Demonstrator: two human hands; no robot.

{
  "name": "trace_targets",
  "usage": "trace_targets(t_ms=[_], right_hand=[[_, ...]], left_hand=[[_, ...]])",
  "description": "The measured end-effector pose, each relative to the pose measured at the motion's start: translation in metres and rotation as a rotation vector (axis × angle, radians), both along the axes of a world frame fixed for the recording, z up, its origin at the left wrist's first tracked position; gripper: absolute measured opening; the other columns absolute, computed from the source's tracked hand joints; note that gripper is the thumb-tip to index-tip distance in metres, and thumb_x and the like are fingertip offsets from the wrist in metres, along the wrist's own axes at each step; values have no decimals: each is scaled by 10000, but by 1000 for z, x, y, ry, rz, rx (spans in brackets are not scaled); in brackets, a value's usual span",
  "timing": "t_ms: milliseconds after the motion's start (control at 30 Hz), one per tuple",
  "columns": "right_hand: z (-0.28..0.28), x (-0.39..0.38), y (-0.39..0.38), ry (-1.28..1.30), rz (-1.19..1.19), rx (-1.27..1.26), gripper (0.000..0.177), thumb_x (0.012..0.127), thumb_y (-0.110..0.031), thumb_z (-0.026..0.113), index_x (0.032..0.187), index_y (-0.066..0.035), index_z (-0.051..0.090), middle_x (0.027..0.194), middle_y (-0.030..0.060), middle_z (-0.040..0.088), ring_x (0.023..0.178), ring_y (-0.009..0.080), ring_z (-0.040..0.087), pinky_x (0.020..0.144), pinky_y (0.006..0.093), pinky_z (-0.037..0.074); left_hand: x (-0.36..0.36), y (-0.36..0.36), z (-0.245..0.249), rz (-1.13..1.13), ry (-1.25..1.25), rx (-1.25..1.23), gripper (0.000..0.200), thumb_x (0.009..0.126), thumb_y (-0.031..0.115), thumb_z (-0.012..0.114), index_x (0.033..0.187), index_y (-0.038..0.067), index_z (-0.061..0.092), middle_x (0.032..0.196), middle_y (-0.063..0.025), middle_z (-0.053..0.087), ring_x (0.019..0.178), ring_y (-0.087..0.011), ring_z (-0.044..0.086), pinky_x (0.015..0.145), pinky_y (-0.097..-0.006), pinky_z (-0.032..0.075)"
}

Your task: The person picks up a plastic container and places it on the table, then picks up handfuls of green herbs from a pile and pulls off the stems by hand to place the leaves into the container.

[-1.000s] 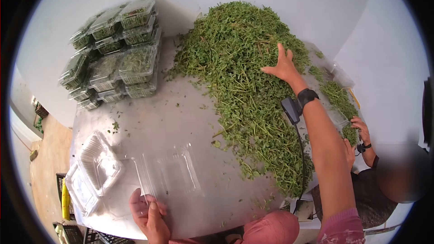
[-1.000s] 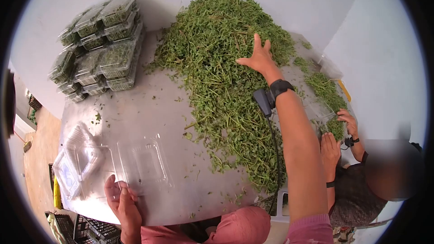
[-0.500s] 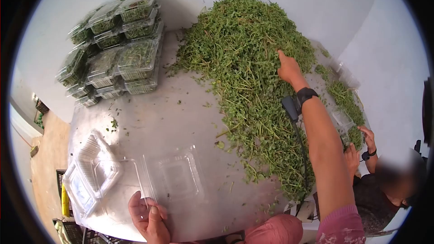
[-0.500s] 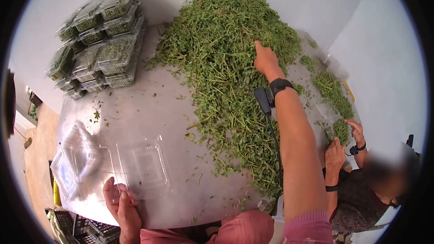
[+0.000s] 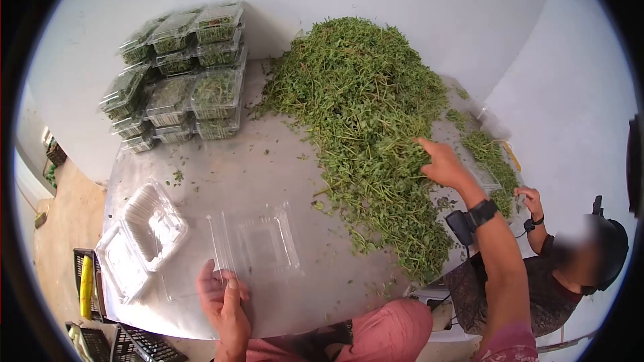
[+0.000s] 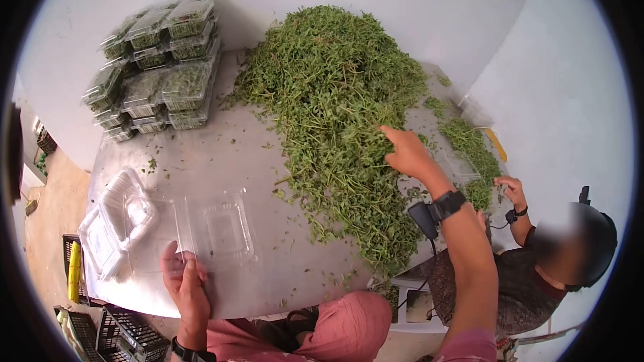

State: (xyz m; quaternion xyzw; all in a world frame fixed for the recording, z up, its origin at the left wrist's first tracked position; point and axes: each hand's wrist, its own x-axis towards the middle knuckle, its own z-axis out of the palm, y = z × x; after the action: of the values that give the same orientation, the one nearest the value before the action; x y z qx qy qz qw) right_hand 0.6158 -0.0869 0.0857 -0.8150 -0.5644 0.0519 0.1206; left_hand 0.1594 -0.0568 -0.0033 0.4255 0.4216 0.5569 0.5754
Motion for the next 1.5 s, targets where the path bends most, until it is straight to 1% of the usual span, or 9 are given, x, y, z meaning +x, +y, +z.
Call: trace_targets(t_ms=[67,167,267,467,600,933,1067,1233,1500], right_hand=[[31,-19,-15,36,-53,43,673,733,6,589,1383,-47,421,676,166,551,563,196,499,568,396,425],[57,-43,-23,122,-255,36,653,741,-41,650,1361,-53,446,891,195,608,687,219,560,644,391,467],[17,-33,-31,-180,108,223,644,733,-128,722,1326,-58,481,1123,203,578,853,256,581,778,395,483],[44,-49,-7,45,181,-259,717,732,-286,756,1324,-24,448,1235,203,528,1098,336,531,949,426,422],[38,-39,57,-37,142,60,766,751,-332,746,1358,-23,396,1287,224,453,1091,342,506,932,438,437],[-34,-36,213,106,-224,-305,1135,709,-568,721,1515,-165,30,1511,312,-35,1337,543,212,1026,630,320],[-59,-20,226,61,-222,-396,1155,692,-547,730,1514,-153,20,1499,339,-9,1333,521,252,1009,548,400],[-49,-19,218,-158,-135,-412,743,774,-62,599,1459,-117,317,1416,247,376,1136,380,534,851,451,509],[-9,-1,178,90,-65,-135,583,705,-105,659,1276,-40,562,1218,224,586,1100,342,584,866,421,506]], left_hand=[[0,0,1,-2,-7,-1,413,931,84,549,1299,-7,386,899,-37,514,640,-74,475,542,-197,377],[1,-1,0,1,-31,6,415,935,91,552,1302,-7,387,895,-34,517,647,-76,480,560,-203,388],[-2,0,-2,-7,-32,5,411,935,79,545,1303,-8,386,904,-37,519,657,-80,486,570,-209,397],[-3,0,-2,-23,-25,12,419,926,55,533,1310,-6,377,938,-50,516,672,-91,495,583,-215,409],[-4,0,-1,-41,-39,-14,459,911,27,538,1324,-17,343,965,-74,508,672,-108,510,587,-230,432],[-1,2,-2,-31,17,-5,476,902,72,569,1321,-7,356,949,-64,508,640,-94,486,556,-212,406],[-3,2,-9,-33,18,24,496,897,78,583,1327,-6,350,943,-66,516,635,-90,485,549,-200,398],[-3,2,-9,-36,19,39,488,898,66,576,1325,-5,350,936,-66,517,629,-86,480,548,-196,395],[-6,2,-10,-51,53,57,473,907,23,534,1331,-17,328,960,-80,510,659,-105,510,563,-214,422]])
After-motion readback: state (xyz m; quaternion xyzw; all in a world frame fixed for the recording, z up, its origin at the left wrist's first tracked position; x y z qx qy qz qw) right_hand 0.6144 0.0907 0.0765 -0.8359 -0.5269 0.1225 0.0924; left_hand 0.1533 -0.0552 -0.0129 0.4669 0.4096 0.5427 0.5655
